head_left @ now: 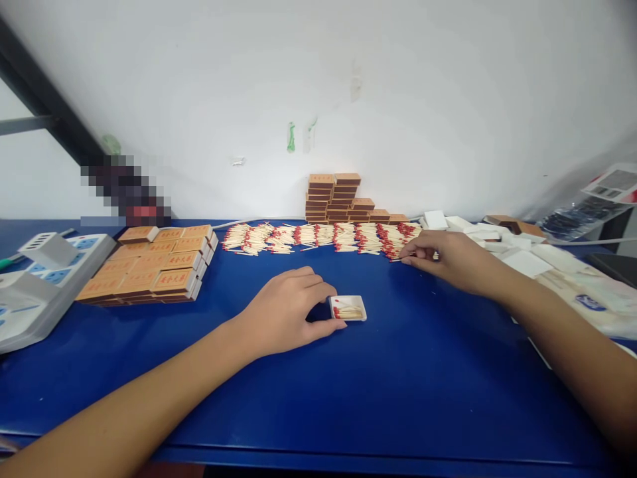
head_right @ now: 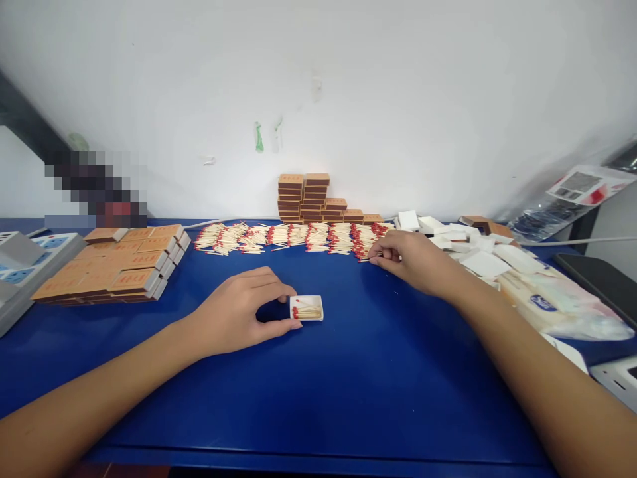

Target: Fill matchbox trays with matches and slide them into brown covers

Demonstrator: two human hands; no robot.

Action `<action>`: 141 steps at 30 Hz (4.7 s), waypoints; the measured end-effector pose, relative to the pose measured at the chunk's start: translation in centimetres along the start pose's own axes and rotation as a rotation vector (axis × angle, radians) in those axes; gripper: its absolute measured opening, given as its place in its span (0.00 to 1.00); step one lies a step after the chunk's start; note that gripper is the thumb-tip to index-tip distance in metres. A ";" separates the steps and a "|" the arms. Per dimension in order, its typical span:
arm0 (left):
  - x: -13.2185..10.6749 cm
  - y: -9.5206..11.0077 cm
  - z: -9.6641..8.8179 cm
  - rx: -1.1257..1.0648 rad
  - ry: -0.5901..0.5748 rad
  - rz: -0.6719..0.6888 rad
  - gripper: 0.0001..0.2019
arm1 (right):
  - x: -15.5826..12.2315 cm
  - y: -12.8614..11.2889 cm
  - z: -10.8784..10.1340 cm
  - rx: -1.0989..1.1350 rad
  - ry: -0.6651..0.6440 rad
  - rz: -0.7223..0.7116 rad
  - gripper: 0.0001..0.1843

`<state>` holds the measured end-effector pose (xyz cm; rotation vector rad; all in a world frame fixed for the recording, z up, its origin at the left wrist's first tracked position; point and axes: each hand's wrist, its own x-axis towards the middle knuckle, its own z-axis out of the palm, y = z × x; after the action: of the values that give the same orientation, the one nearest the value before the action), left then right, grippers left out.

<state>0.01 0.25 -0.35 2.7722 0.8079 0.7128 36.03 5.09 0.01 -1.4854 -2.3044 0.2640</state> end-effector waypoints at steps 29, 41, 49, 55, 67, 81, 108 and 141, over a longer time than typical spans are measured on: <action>0.1 0.2 0.0 -0.004 0.003 0.010 0.15 | 0.3 -1.3 0.8 0.043 -0.044 0.045 0.30; 0.3 0.1 0.2 0.035 0.033 -0.001 0.16 | -0.6 -6.6 1.1 0.138 0.019 -0.029 0.18; 0.5 0.1 0.6 0.017 0.033 -0.011 0.14 | -2.0 -13.2 3.9 0.094 -0.112 -0.151 0.07; 0.4 0.0 0.6 0.006 0.043 -0.004 0.15 | -1.5 -10.8 2.8 0.091 -0.043 -0.158 0.10; -0.1 -0.3 0.1 0.014 0.046 0.004 0.16 | 0.2 1.0 -0.2 -0.024 -0.006 0.029 0.19; 0.1 -0.3 0.1 0.032 0.037 -0.026 0.15 | -0.5 -3.7 0.4 -0.018 -0.030 -0.069 0.17; 0.3 0.0 0.5 0.038 0.036 -0.029 0.15 | -2.0 -10.7 2.5 0.164 -0.222 -0.165 0.11; 0.1 0.0 0.0 0.023 0.000 -0.031 0.15 | 0.2 0.4 0.2 -0.014 -0.060 -0.049 0.20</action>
<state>0.05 0.29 -0.33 2.7736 0.8630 0.7022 36.22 5.43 -0.27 -1.4436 -2.3909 0.2828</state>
